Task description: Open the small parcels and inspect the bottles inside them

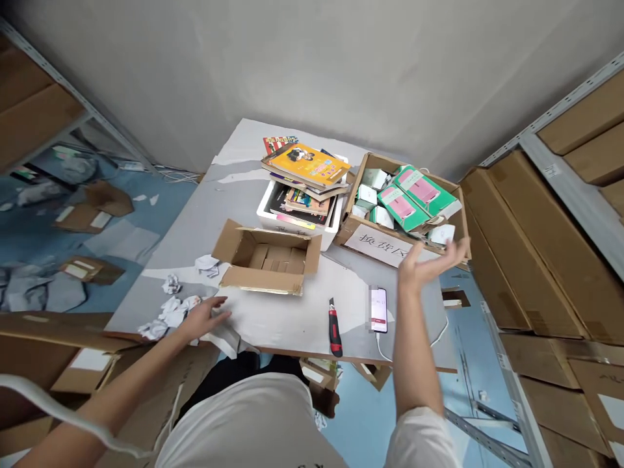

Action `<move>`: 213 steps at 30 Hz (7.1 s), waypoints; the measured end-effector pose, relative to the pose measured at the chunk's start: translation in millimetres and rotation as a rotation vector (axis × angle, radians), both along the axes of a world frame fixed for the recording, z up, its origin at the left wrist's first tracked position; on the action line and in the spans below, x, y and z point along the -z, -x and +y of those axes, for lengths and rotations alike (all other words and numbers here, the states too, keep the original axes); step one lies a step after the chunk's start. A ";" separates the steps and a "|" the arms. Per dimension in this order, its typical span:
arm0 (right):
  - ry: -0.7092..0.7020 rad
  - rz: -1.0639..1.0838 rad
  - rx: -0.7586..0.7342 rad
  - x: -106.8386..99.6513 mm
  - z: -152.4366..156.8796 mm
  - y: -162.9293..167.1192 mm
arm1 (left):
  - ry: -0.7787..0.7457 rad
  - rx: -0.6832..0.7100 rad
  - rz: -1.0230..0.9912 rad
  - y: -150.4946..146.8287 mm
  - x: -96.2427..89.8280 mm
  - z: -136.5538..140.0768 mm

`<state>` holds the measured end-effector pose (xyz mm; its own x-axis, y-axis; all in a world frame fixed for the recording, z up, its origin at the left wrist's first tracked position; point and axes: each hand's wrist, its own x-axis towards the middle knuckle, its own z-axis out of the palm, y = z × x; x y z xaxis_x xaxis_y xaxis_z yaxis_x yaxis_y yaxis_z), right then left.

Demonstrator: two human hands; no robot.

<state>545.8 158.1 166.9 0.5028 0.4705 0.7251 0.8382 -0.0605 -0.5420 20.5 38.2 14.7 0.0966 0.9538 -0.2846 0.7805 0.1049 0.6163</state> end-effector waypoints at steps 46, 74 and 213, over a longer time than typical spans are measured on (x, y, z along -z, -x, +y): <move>1.017 0.357 -0.676 106.7 -161.1 188.1 | -0.137 -0.421 -0.136 -45.0 -57.0 -18.7; 1.433 0.163 -0.555 96.2 -88.5 205.0 | -0.054 -0.312 0.283 -63.6 -43.9 31.5; 0.641 0.421 0.118 220.6 -195.5 155.9 | -0.003 -0.480 0.402 76.5 20.9 -68.2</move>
